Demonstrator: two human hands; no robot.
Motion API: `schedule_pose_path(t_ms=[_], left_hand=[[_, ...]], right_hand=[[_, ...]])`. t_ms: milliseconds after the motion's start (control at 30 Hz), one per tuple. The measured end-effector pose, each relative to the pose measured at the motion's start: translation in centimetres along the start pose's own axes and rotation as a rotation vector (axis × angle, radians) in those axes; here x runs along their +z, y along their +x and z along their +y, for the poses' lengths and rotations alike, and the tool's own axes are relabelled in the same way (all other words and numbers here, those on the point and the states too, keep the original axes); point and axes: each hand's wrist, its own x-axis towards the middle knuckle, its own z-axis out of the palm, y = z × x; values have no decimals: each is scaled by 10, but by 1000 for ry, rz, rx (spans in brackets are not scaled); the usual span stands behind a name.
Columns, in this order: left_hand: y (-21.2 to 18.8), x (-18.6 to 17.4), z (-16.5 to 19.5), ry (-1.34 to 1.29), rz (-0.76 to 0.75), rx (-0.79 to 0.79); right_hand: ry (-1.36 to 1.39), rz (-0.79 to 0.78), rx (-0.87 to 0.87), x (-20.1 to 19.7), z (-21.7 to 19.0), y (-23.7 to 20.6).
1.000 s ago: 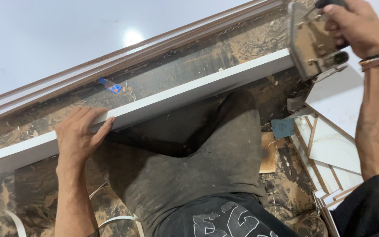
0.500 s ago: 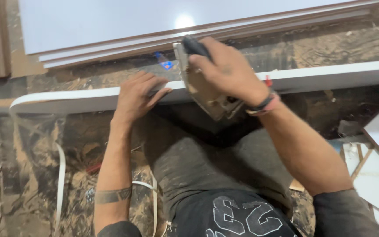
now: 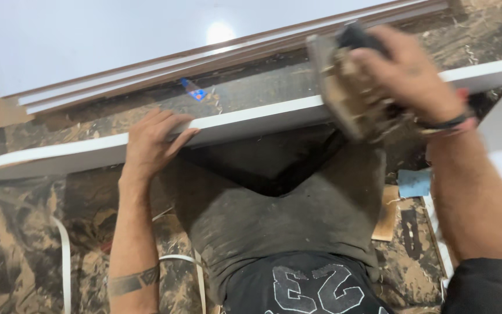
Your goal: The person sits on the workshop floor and applies white edge banding tape to the raw edge of a long board, pressing it with a heated hand iron. They then run a sanding block along the banded edge to smooth it, reposition the board, and handle additional boards and tape pieces.
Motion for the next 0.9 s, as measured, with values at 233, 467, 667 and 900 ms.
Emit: schedule_pose_path(t_ms=[233, 467, 667, 900], left_hand=[[-2, 8, 1, 1, 9, -21], [1, 10, 2, 9, -10, -20], [10, -12, 15, 101, -68, 22], [44, -42, 49, 197, -10, 208]], right_hand=[[20, 354, 233, -134, 138, -43], [128, 378, 282, -148, 146, -49], [147, 163, 231, -68, 65, -28], [-172, 9, -205, 49, -40, 10]])
